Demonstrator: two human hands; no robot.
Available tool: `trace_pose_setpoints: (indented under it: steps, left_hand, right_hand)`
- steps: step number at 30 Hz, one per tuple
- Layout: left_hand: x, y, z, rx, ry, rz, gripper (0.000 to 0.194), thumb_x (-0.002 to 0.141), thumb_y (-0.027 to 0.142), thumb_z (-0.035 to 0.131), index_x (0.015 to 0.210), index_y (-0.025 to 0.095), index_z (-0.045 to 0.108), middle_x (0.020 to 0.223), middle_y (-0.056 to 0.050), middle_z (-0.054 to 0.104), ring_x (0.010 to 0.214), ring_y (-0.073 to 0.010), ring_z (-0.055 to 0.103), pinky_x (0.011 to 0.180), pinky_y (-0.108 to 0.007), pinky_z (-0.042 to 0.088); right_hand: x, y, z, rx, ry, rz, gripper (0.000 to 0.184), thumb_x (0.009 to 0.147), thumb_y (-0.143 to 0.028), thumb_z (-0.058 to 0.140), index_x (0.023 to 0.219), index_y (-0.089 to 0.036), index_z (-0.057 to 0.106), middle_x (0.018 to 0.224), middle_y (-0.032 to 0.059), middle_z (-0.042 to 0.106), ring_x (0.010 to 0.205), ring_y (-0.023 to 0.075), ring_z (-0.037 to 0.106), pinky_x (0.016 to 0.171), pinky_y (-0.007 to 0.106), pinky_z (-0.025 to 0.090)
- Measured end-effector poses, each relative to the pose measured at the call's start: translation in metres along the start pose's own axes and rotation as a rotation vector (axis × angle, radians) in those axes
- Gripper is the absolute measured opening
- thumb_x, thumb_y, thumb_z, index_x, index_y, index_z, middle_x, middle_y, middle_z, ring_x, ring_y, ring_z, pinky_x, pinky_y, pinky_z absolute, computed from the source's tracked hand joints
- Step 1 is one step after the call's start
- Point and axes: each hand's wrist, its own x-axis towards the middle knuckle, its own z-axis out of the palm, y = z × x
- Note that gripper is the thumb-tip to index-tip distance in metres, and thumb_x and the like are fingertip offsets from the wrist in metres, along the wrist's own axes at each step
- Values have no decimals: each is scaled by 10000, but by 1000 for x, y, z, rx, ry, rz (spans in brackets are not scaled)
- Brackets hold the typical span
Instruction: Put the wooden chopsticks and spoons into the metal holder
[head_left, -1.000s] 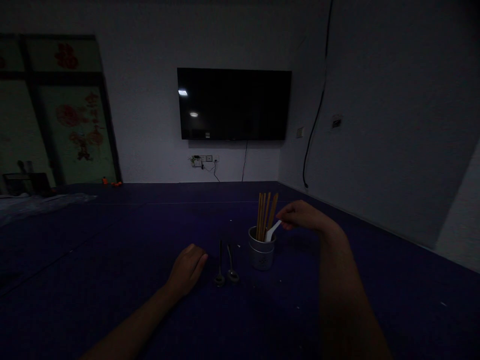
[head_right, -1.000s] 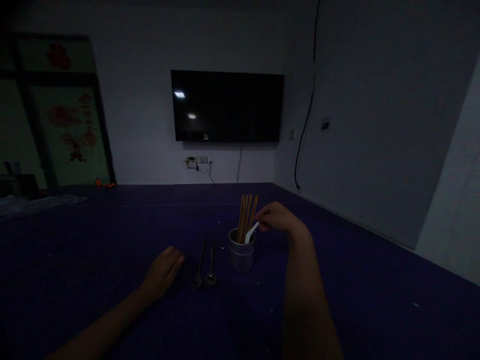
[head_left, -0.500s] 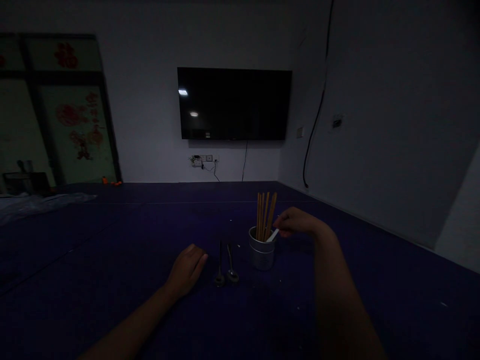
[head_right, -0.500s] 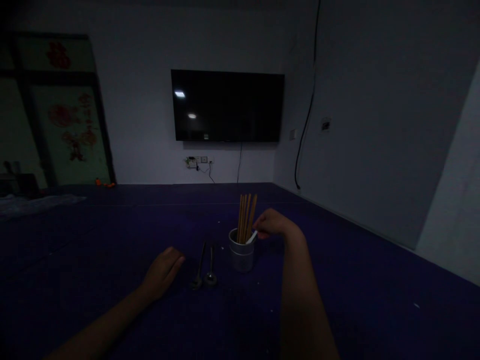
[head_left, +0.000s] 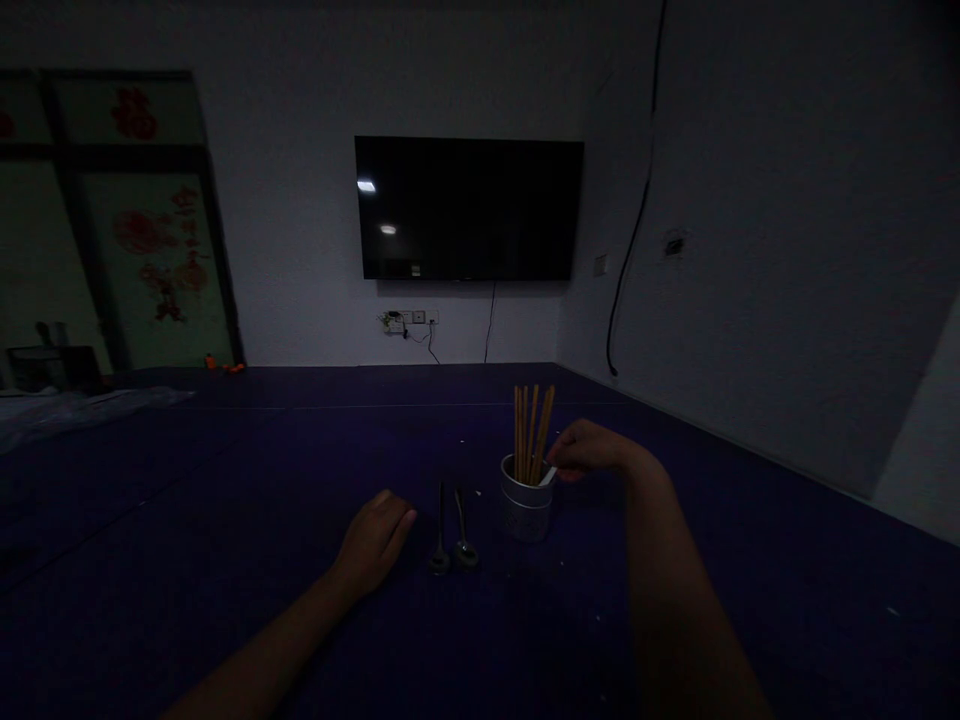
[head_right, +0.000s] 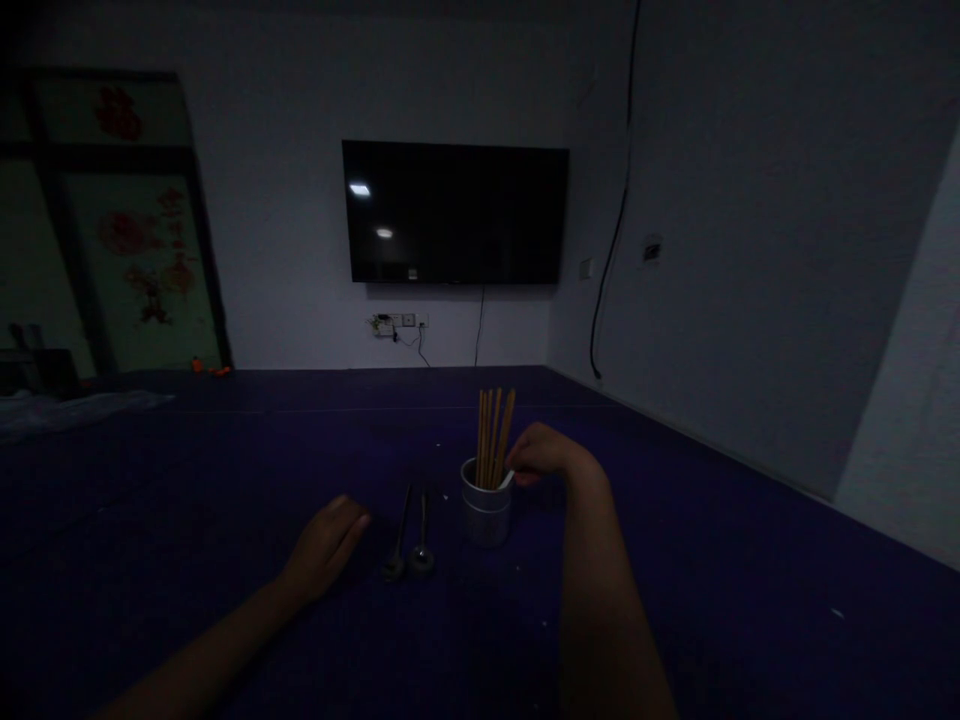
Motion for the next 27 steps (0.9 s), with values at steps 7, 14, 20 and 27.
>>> trace_pose_setpoints:
  steps: [7, 14, 20, 27]
  left_hand:
    - [-1, -1, 2, 1, -18, -1, 400, 961, 364, 250, 767, 195, 557, 738, -45, 600, 729, -167, 524, 679, -310, 442]
    - [-1, -2, 3, -2, -36, -8, 392, 960, 360, 257, 788, 194, 568, 751, -49, 604, 737, -170, 528, 688, -313, 448]
    - [-1, 0, 2, 1, -28, -17, 393, 963, 357, 251, 787, 195, 563, 748, -45, 604, 737, -169, 534, 674, -304, 448]
    - [0, 1, 2, -13, -56, -25, 396, 963, 361, 246, 758, 195, 541, 743, -43, 597, 732, -171, 531, 657, -299, 440]
  right_hand:
    - [2, -2, 2, 1, -56, 25, 161, 663, -93, 624, 512, -144, 646, 473, 4, 622, 461, 105, 592, 487, 174, 484]
    - [3, -2, 6, -5, -61, 37, 122, 651, -98, 650, 536, -141, 650, 465, -6, 601, 441, 90, 564, 457, 164, 459]
    - [4, -1, 5, -29, -44, 53, 94, 637, -151, 692, 553, -142, 651, 474, 2, 610, 436, 89, 559, 460, 169, 467]
    - [4, -2, 4, -48, -30, 70, 165, 674, -196, 695, 538, -140, 619, 469, -1, 599, 406, 82, 542, 433, 168, 445]
